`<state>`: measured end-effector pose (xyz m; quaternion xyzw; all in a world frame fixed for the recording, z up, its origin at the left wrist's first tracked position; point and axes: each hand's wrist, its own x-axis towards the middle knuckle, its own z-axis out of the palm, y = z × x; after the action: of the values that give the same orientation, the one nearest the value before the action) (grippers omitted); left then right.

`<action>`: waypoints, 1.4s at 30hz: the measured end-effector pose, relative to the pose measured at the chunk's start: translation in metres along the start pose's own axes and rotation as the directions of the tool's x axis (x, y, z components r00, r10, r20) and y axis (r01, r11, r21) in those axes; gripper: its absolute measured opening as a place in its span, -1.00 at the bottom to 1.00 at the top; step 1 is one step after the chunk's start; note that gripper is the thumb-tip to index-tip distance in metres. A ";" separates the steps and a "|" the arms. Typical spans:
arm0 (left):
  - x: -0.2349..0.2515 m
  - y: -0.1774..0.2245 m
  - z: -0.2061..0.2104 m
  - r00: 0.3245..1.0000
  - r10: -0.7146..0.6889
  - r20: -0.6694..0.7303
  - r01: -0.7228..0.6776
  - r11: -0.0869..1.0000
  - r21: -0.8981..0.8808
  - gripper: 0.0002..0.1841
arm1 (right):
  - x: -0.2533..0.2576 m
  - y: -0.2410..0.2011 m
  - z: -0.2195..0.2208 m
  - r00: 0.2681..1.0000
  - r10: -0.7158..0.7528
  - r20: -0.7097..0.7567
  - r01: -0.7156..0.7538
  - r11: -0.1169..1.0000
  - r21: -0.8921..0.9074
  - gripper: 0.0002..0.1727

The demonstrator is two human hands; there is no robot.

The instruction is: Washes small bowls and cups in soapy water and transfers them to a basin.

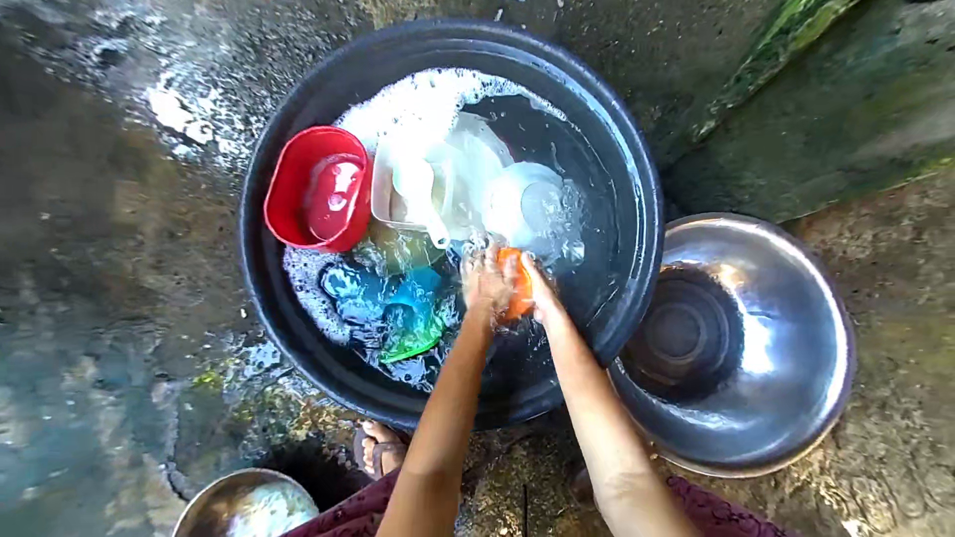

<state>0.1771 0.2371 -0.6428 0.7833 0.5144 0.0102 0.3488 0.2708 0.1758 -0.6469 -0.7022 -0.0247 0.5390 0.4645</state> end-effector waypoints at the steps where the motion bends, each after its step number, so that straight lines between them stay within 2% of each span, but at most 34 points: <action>1: -0.010 0.004 0.008 0.993 0.114 0.033 -0.116 0.992 0.047 -0.31 | 0.002 0.001 0.000 0.999 -0.013 -0.029 0.014 1.000 0.010 -0.37; 4: -0.037 -0.019 0.018 0.881 0.450 0.146 -0.464 0.882 0.083 -0.28 | 0.012 -0.001 -0.003 1.000 -0.008 0.006 0.007 0.998 0.068 -0.36; 5: -0.043 -0.032 0.012 0.856 0.480 0.191 -0.495 0.868 0.034 -0.30 | 0.009 -0.002 -0.003 1.000 -0.006 0.007 0.006 0.996 0.090 -0.35; 6: -0.043 -0.043 0.003 0.861 0.456 0.224 -0.463 0.886 -0.022 -0.34 | 0.006 -0.002 0.000 0.999 0.008 0.037 -0.013 0.992 0.129 -0.37; 8: -0.027 -0.054 -0.015 0.921 0.294 0.254 -0.283 0.956 -0.082 -0.36 | -0.004 0.001 0.007 0.987 0.056 0.149 -0.075 0.988 0.131 -0.35; 10: -0.007 -0.043 -0.022 0.969 0.055 0.239 -0.029 0.994 -0.109 -0.29 | -0.012 0.005 0.013 0.971 0.058 0.232 -0.082 0.992 0.097 -0.32; 11: -0.002 -0.029 -0.022 0.975 -0.022 0.222 0.050 0.992 -0.118 -0.31 | -0.013 0.004 0.015 0.976 0.031 0.215 -0.056 0.992 0.113 -0.37; 13: -0.009 -0.009 -0.006 0.992 0.042 0.122 -0.030 0.995 -0.099 -0.44 | -0.013 0.000 0.014 0.996 0.007 0.090 -0.017 0.994 0.111 -0.45; 15: -0.027 -0.009 0.010 0.958 0.263 0.117 -0.265 0.964 -0.002 -0.32 | -0.008 -0.003 0.009 1.000 0.010 -0.028 -0.009 0.999 0.041 -0.46; 17: -0.039 -0.022 0.014 0.894 0.423 0.145 -0.443 0.883 0.154 -0.24 | -0.003 -0.009 0.001 0.999 0.031 -0.037 -0.030 0.999 0.036 -0.48; 18: -0.043 -0.029 0.009 0.875 0.459 0.154 -0.482 0.854 0.196 -0.19 | -0.002 -0.013 -0.001 0.998 0.061 -0.026 -0.059 0.997 0.059 -0.49; 20: -0.048 -0.034 -0.008 0.876 0.443 0.191 -0.481 0.832 0.278 -0.15 | -0.004 -0.020 -0.002 0.988 0.144 0.060 -0.148 0.987 0.066 -0.43; 22: -0.056 -0.019 -0.029 0.897 0.400 0.189 -0.438 0.866 0.244 -0.15 | -0.012 -0.031 -0.009 0.969 0.206 0.136 -0.208 0.978 -0.005 -0.42; 24: -0.058 -0.005 -0.056 0.928 0.354 0.116 -0.370 0.913 0.173 -0.27 | -0.023 -0.043 -0.018 0.979 0.156 0.131 -0.119 0.960 -0.253 -0.38; 26: -0.051 -0.001 -0.084 0.922 0.388 0.023 -0.387 0.910 0.148 -0.43 | -0.040 -0.057 -0.035 0.972 0.022 0.234 0.085 0.896 -0.437 -0.43; 27: -0.047 0.000 -0.097 0.900 0.435 -0.020 -0.427 0.891 0.155 -0.48 | -0.042 -0.058 -0.044 0.943 -0.101 0.319 0.251 0.844 -0.474 -0.48; 28: -0.043 0.000 -0.108 0.864 0.498 -0.065 -0.483 0.860 0.165 -0.52 | -0.043 -0.056 -0.051 0.893 -0.248 0.375 0.414 0.780 -0.469 -0.36; 29: -0.040 0.001 -0.117 0.812 0.572 -0.112 -0.550 0.816 0.180 -0.54 | -0.046 -0.056 -0.056 0.830 -0.384 0.404 0.548 0.697 -0.462 -0.14; 30: -0.039 0.006 -0.126 0.752 0.642 -0.146 -0.614 0.764 0.196 -0.56 | -0.050 -0.058 -0.056 0.761 -0.503 0.410 0.648 0.615 -0.449 0.06; 31: -0.038 0.011 -0.133 0.683 0.712 -0.166 -0.679 0.701 0.217 -0.59 | -0.053 -0.059 -0.054 0.685 -0.606 0.404 0.727 0.530 -0.437 0.16; 32: -0.040 0.017 -0.138 0.604 0.777 -0.175 -0.738 0.629 0.245 -0.64 | -0.055 -0.059 -0.052 0.588 -0.710 0.388 0.799 0.435 -0.414 0.16; 33: -0.042 0.022 -0.140 0.516 0.835 -0.189 -0.786 0.550 0.282 -0.70 | -0.056 -0.057 -0.049 0.456 -0.813 0.361 0.871 0.322 -0.372 0.06; 35: -0.044 0.033 -0.143 0.337 0.915 -0.223 -0.841 0.399 0.365 -0.82 | -0.055 -0.059 -0.040 0.180 -0.958 0.224 0.945 0.105 -0.310 -0.37; 36: -0.044 0.038 -0.145 0.290 0.930 -0.227 -0.852 0.359 0.382 -0.82 | -0.058 -0.062 -0.039 0.081 -0.986 0.143 0.946 0.031 -0.324 -0.60; 37: -0.045 0.043 -0.147 0.287 0.931 -0.226 -0.863 0.354 0.360 -0.75 | -0.062 -0.068 -0.042 0.012 -0.995 0.100 0.931 -0.026 -0.364 -0.75; 38: -0.047 0.047 -0.150 0.340 0.917 -0.208 -0.870 0.391 0.301 -0.63 | -0.066 -0.075 -0.050 -0.026 -0.995 0.097 0.912 -0.063 -0.406 -0.80; 39: -0.048 0.051 -0.154 0.430 0.885 -0.178 -0.864 0.461 0.202 -0.41 | -0.071 -0.080 -0.061 -0.031 -0.994 0.104 0.886 -0.075 -0.457 -0.81; 40: -0.048 0.054 -0.159 0.527 0.838 -0.141 -0.834 0.542 0.105 -0.21 | -0.078 -0.084 -0.075 0.000 -0.996 0.090 0.859 -0.046 -0.510 -0.78; 41: -0.046 0.055 -0.163 0.609 0.787 -0.101 -0.789 0.614 0.029 -0.11 | -0.085 -0.086 -0.094 0.051 -0.998 0.044 0.824 0.017 -0.567 -0.73; 42: -0.042 0.051 -0.166 0.674 0.737 -0.053 -0.738 0.675 -0.007 -0.10 | -0.092 -0.086 -0.115 0.113 -0.993 -0.039 0.774 0.113 -0.623 -0.66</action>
<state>0.1363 0.2807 -0.4742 0.9190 0.1627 0.1748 0.3139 0.3621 0.1031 -0.5227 -0.7168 -0.4729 -0.0777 0.5065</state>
